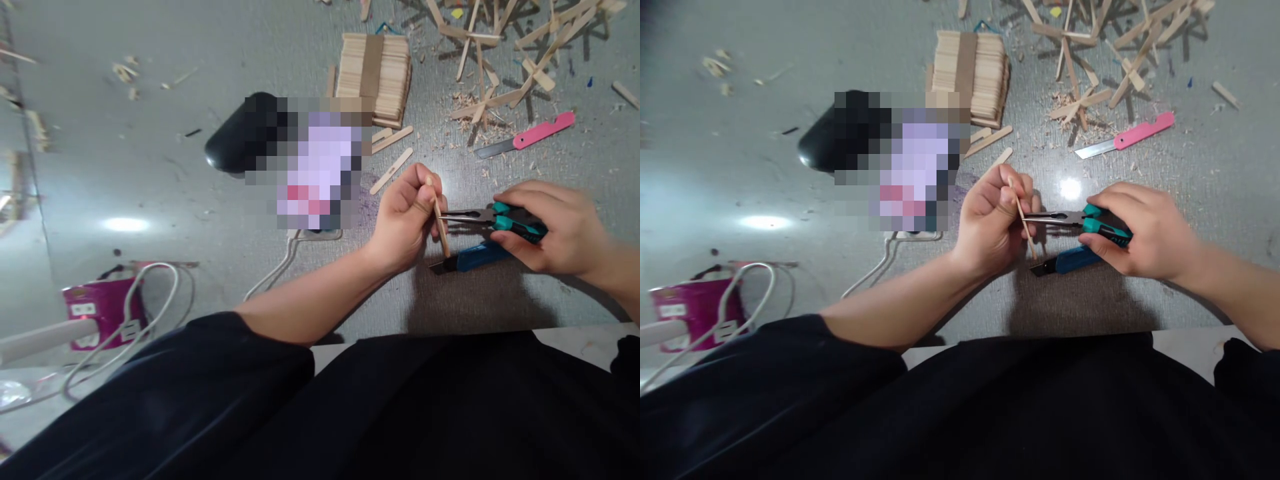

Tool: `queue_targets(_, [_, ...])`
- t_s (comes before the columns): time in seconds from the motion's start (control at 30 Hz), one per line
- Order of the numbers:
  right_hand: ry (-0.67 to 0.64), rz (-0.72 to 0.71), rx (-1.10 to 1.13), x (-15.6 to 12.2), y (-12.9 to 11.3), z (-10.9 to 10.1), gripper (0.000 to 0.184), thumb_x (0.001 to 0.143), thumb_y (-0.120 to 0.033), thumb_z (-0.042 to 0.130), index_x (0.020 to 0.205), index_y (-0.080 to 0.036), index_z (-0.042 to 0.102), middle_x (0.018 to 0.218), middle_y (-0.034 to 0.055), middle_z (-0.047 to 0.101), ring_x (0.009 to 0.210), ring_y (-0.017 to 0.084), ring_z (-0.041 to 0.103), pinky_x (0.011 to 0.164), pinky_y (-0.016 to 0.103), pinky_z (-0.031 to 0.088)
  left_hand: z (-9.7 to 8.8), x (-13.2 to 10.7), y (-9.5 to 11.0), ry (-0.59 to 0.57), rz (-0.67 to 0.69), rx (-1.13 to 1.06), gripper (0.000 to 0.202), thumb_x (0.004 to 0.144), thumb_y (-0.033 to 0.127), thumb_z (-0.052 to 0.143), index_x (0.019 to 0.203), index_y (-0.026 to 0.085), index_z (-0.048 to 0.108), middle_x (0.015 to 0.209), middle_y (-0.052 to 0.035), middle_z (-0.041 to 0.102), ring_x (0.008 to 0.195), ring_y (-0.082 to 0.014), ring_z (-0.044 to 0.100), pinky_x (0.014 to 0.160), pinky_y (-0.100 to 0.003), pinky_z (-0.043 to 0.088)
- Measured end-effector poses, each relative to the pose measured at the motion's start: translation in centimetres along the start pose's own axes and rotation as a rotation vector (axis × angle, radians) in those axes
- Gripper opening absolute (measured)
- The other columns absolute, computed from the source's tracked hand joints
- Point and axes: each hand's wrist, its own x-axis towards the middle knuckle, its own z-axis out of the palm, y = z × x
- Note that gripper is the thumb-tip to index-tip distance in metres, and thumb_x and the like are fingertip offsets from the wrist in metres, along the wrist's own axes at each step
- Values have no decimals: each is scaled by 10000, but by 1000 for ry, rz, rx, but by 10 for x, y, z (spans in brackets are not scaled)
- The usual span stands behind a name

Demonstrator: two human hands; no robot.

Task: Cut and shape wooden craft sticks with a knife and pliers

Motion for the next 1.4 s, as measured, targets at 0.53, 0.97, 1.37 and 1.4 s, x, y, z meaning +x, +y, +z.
queue_targets(0.53, [36, 8, -59, -6, -13, 3, 259, 1063, -540, 751, 1178, -312, 792, 1056, 91, 848, 890, 314, 804, 746, 481, 661, 0, -3, -10, 95, 127, 100, 635, 962, 850, 825, 937, 289, 528, 753, 54, 533, 454, -81, 426, 331, -231, 344])
queue_targets(0.97, [61, -85, 23, 3, -4, -6, 167, 1073, -426, 791, 1114, -267, 767, 900, 48, 784, 735, 233, 726, 656, 382, 588, 7, 4, 5, 55, 49, -177, 631, 875, 697, 1008, 910, 256, 559, 733, 89, 599, 522, -78, 580, 464, -217, 505])
queue_targets(1.37, [70, 151, 127, 3, 0, -7, 162, 1062, -458, 798, 1045, -311, 864, 879, 31, 831, 728, 255, 759, 667, 426, 593, 5, 3, 9, 148, 7, -201, 601, 880, 656, 1011, 891, 253, 566, 732, 70, 674, 541, -91, 660, 473, -221, 573])
queue_targets(1.4, [75, 163, 126, 4, 1, -7, 157, 1058, -456, 803, 1041, -314, 866, 882, 31, 834, 730, 256, 761, 669, 429, 596, 5, 4, 8, 163, 11, -192, 594, 892, 657, 1000, 899, 254, 565, 733, 69, 675, 546, -92, 668, 470, -215, 569])
